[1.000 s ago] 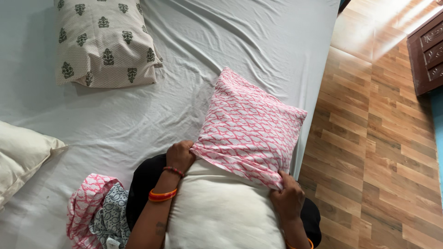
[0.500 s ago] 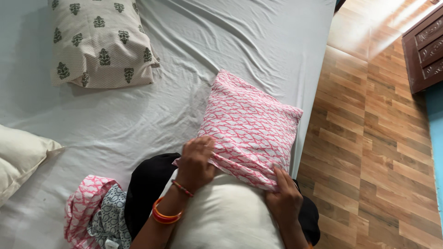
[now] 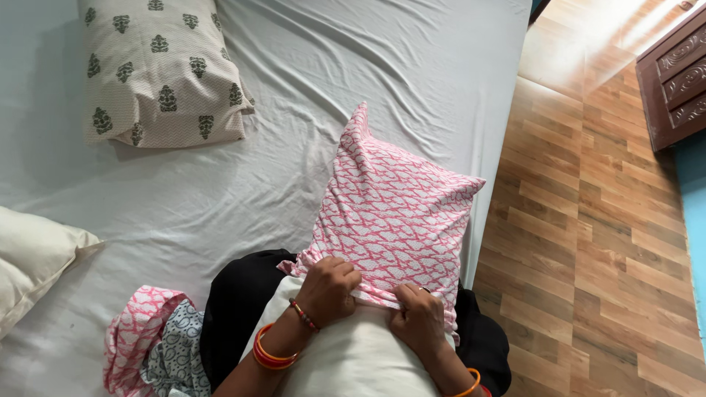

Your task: The person inserts a white pillow into a pink and white patterned pillowcase. They align the corners, pull the fabric over the pillow, and smooth the surface to fit the case properly.

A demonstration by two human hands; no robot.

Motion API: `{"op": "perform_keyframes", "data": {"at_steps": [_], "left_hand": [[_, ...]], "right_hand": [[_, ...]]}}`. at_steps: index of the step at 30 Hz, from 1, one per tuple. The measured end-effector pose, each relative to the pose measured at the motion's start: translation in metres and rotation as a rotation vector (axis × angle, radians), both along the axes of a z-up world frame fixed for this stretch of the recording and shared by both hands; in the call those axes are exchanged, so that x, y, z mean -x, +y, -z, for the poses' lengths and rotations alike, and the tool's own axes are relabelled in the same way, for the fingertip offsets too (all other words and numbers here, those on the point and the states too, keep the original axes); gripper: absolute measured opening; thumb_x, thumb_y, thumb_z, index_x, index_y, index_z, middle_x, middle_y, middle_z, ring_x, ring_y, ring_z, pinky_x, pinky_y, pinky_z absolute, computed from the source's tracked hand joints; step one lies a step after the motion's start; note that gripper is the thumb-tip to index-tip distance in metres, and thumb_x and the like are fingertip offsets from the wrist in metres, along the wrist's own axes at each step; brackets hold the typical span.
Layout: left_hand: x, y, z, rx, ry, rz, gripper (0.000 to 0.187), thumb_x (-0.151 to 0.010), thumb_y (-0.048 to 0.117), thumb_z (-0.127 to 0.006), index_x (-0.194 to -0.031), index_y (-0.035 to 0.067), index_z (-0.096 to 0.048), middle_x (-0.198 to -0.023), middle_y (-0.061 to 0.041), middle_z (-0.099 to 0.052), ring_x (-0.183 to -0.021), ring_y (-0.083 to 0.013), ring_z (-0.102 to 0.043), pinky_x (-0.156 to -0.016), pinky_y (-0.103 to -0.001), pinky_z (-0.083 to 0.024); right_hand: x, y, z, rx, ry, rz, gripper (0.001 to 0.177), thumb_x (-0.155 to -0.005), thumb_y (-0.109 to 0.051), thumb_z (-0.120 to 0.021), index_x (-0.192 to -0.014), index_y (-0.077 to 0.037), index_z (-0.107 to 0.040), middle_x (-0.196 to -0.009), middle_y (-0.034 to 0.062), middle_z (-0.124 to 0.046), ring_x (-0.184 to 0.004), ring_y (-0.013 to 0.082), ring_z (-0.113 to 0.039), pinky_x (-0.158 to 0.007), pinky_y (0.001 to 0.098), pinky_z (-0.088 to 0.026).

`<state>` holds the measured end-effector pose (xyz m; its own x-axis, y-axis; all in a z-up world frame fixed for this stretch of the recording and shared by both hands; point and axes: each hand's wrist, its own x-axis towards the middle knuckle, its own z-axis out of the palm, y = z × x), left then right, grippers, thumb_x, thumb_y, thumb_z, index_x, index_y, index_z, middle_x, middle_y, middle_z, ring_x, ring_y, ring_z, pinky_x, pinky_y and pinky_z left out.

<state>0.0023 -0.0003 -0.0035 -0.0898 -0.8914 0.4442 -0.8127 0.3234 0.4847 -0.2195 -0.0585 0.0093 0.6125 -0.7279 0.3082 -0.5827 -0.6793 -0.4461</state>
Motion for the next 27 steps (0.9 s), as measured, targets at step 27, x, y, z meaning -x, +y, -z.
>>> {"op": "perform_keyframes", "data": {"at_steps": [27], "left_hand": [[-0.038, 0.018, 0.027, -0.046, 0.123, -0.551, 0.008, -0.076, 0.013, -0.066, -0.074, 0.006, -0.063, -0.076, -0.015, -0.067, -0.076, -0.0368, -0.067, -0.068, -0.047, -0.055]], "right_hand": [[0.105, -0.034, 0.074, -0.344, 0.174, 0.542, 0.031, -0.090, -0.021, -0.065, -0.118, -0.007, -0.066, -0.104, 0.0294, -0.071, -0.105, 0.0509, -0.066, -0.088, 0.0555, -0.053]]}}
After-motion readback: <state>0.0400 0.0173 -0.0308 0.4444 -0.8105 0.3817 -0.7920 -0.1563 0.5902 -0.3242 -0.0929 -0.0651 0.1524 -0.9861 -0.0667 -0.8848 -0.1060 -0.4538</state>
